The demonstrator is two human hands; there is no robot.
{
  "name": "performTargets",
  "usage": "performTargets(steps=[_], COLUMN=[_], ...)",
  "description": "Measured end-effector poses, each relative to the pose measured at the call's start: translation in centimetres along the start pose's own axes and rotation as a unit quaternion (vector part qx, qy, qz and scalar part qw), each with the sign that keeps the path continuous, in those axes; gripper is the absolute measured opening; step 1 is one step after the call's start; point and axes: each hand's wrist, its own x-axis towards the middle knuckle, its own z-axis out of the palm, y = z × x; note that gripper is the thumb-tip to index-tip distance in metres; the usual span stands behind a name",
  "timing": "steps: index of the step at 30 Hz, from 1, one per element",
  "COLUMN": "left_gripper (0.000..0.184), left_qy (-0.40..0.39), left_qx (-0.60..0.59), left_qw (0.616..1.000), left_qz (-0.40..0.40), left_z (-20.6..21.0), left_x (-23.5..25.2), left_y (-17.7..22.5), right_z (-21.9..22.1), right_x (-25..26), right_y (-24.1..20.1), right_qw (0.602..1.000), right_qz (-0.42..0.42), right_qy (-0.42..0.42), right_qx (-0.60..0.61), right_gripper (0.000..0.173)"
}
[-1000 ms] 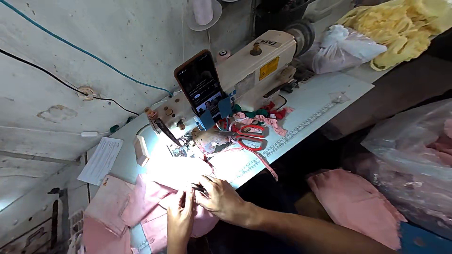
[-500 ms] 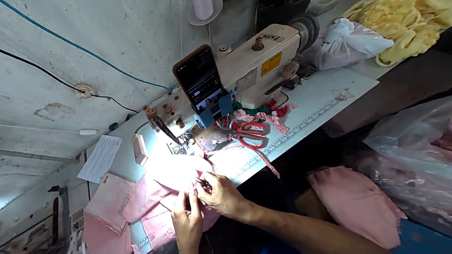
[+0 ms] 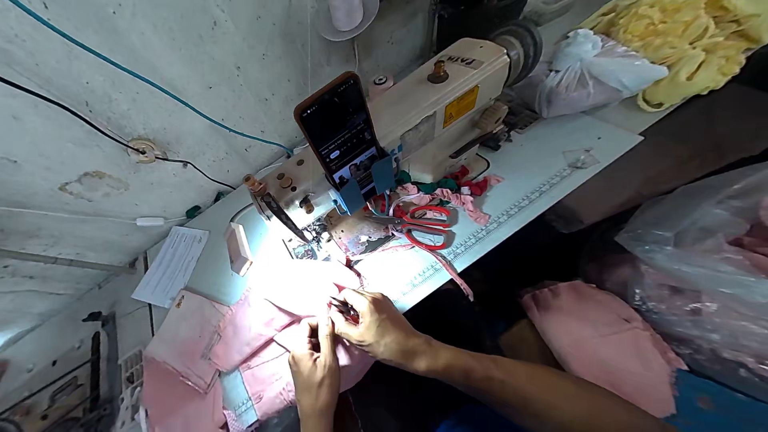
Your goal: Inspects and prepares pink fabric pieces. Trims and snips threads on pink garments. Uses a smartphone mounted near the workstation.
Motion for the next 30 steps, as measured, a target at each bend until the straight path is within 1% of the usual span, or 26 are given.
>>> performTargets(steps=[1, 3, 7, 8, 10, 12, 15, 16, 18, 19, 20, 22, 23, 24, 25, 27, 29, 30], left_gripper=[0.022, 0.020, 0.021, 0.021, 0.020, 0.016, 0.011, 0.011, 0.011, 0.011, 0.012, 0.015, 0.016, 0.015, 0.014, 0.013, 0.013, 0.013], left_qy=[-0.007, -0.013, 0.019, 0.024, 0.010, -0.029, -0.049, -0.054, -0.065, -0.068, -0.073, -0.076, -0.072, -0.069, -0.069, -0.077, -0.090, -0.097], left_qx=[-0.003, 0.001, 0.080, 0.083, 0.042, -0.022, -0.082, -0.113, -0.159, -0.155, -0.141, -0.105, -0.091, -0.086, -0.085, -0.094, -0.104, -0.105], left_qw=[1.000, 1.000, 0.996, 0.996, 0.999, 0.999, 0.995, 0.992, 0.985, 0.986, 0.987, 0.992, 0.993, 0.994, 0.994, 0.992, 0.990, 0.990], left_qz=[-0.006, 0.000, 0.023, 0.023, 0.018, 0.008, 0.005, 0.008, 0.011, 0.011, 0.013, 0.010, 0.005, -0.004, -0.012, -0.013, -0.011, -0.007], left_z=[-0.3, -0.7, -0.5, -0.4, -0.2, -0.3, -0.4, -0.4, -0.3, -0.2, -0.1, -0.1, -0.2, -0.3, -0.4, -0.4, -0.4, -0.5], left_x=[0.2, 0.5, 0.3, 0.2, 0.2, 0.3, 0.4, 0.4, 0.8, 1.1, 1.3, 1.5, 1.5, 1.4, 1.4, 1.5, 1.5, 1.5], left_y=[0.1, 0.2, 0.9, 0.9, 0.6, 0.1, -0.1, 0.0, 0.2, 0.4, 0.6, 0.8, 0.9, 1.0, 1.2, 1.4, 1.3, 1.2], right_z=[-0.2, -0.4, 0.2, 0.4, 0.6, 0.6, 0.1, -0.3, -1.2, -1.5, -1.8, -2.5, -3.1, -3.5, -3.9, -4.5, -4.4, -4.2], right_x=[-0.1, -0.4, -0.6, -0.7, -0.8, -0.9, -0.7, -0.5, 0.5, 0.8, 0.9, -0.3, -1.0, -1.6, -1.9, -2.1, -1.9, -1.7], right_y=[0.0, -0.1, 0.2, 0.2, 0.3, 0.4, 0.6, 0.6, 0.7, 0.7, 0.6, -0.1, -0.5, -1.1, -1.5, -1.7, -1.2, -0.9], right_qw=[1.000, 0.999, 0.998, 0.998, 0.998, 0.999, 1.000, 0.997, 0.978, 0.970, 0.972, 0.982, 0.982, 0.975, 0.960, 0.925, 0.914, 0.913], right_qz=[-0.001, -0.012, -0.025, -0.022, -0.008, 0.003, 0.014, 0.031, 0.077, 0.092, 0.098, 0.084, 0.068, 0.067, 0.071, 0.096, 0.140, 0.160], right_qy=[-0.015, -0.018, 0.022, 0.032, 0.040, 0.038, 0.014, -0.012, -0.067, -0.071, -0.056, -0.006, -0.005, -0.019, -0.049, -0.130, -0.171, -0.176], right_qx=[-0.009, -0.029, -0.059, -0.058, -0.047, -0.038, 0.017, 0.066, 0.185, 0.214, 0.208, 0.170, 0.176, 0.213, 0.266, 0.343, 0.341, 0.331], right_gripper=[0.032, 0.031, 0.030, 0.030, 0.031, 0.033, 0.032, 0.029, 0.020, 0.018, 0.020, 0.028, 0.029, 0.028, 0.030, 0.037, 0.035, 0.034])
